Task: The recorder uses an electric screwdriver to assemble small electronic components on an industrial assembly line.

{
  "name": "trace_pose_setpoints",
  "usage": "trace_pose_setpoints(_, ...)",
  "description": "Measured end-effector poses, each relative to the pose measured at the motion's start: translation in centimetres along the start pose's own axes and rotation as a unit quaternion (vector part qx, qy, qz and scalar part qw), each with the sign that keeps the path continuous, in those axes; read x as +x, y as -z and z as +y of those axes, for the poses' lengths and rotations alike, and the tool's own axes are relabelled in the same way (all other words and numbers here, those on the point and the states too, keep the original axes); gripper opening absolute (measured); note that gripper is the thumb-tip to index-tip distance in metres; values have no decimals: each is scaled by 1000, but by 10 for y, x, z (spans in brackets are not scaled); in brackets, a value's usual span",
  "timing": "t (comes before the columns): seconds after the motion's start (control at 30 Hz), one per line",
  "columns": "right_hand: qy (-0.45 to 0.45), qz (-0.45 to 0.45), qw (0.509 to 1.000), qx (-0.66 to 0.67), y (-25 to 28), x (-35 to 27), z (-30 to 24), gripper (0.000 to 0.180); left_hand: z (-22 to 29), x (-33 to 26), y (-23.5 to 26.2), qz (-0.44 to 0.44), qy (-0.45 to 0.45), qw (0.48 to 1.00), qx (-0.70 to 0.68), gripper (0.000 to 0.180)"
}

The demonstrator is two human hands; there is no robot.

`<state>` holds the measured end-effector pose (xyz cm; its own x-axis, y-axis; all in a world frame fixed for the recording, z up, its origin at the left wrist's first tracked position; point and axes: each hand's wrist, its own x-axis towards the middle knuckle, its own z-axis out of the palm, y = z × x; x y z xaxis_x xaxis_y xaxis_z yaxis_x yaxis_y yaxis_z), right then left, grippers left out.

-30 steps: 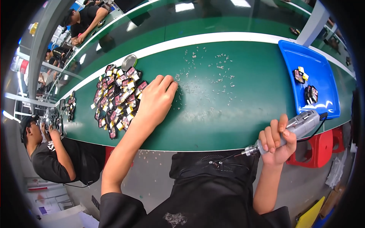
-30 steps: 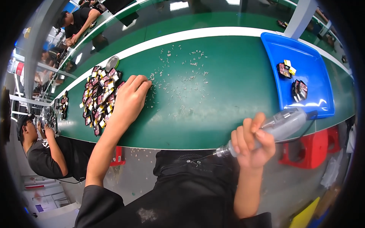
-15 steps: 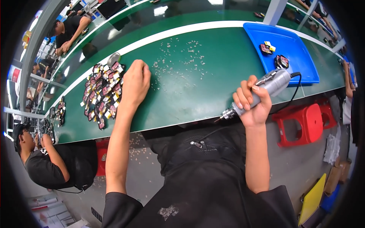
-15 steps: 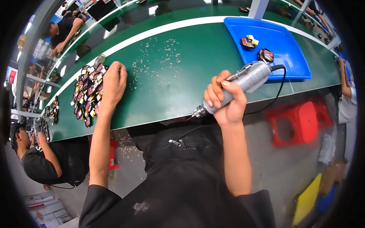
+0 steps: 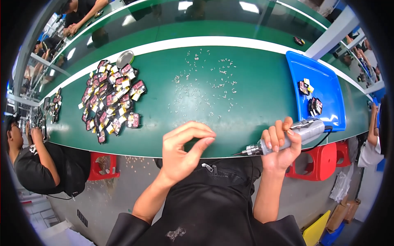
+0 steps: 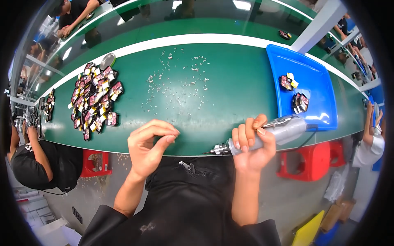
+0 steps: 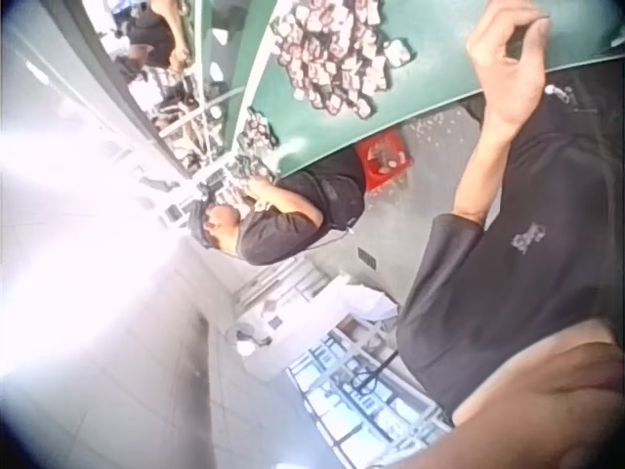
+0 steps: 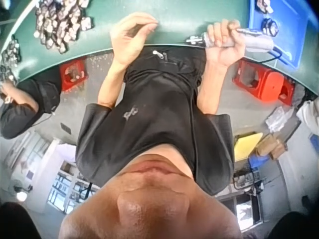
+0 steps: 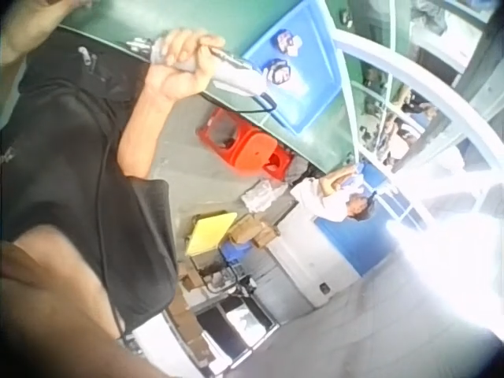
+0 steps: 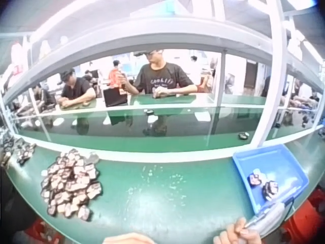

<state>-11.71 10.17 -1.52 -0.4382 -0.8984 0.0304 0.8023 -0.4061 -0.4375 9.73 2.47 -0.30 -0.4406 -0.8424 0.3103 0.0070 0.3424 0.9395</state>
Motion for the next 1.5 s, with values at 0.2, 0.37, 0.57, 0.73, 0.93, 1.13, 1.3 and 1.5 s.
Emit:
trace_pose_setpoints(0.2,14,9,997,81,-33,19,5,7,-12,1,-13,-33,138,965,-221,16)
trace_pose_setpoints(0.37,45,-19,992,119,-40,33,17,8,-24,3,-11,-51,151,947,-280,18)
trace_pose_setpoints(0.57,39,-55,989,133,-43,37,31,10,-21,8,-9,-94,149,935,-308,24)
trace_pose_setpoints(0.73,33,-6,995,90,-49,32,33,15,-23,3,-5,-99,149,933,-312,24)
trace_pose_setpoints(0.93,54,-82,992,82,-41,29,29,12,-23,3,-8,-110,145,938,-295,26)
trace_pose_setpoints(1.13,73,-60,995,-17,-58,26,23,10,-16,6,-13,-100,121,967,-201,22)
trace_pose_setpoints(1.3,41,-78,995,-48,-52,26,20,8,-11,4,-17,-77,98,989,-80,10)
trace_pose_setpoints(1.5,45,-89,995,-21,-49,19,24,8,-8,2,-10,-93,115,982,-115,13)
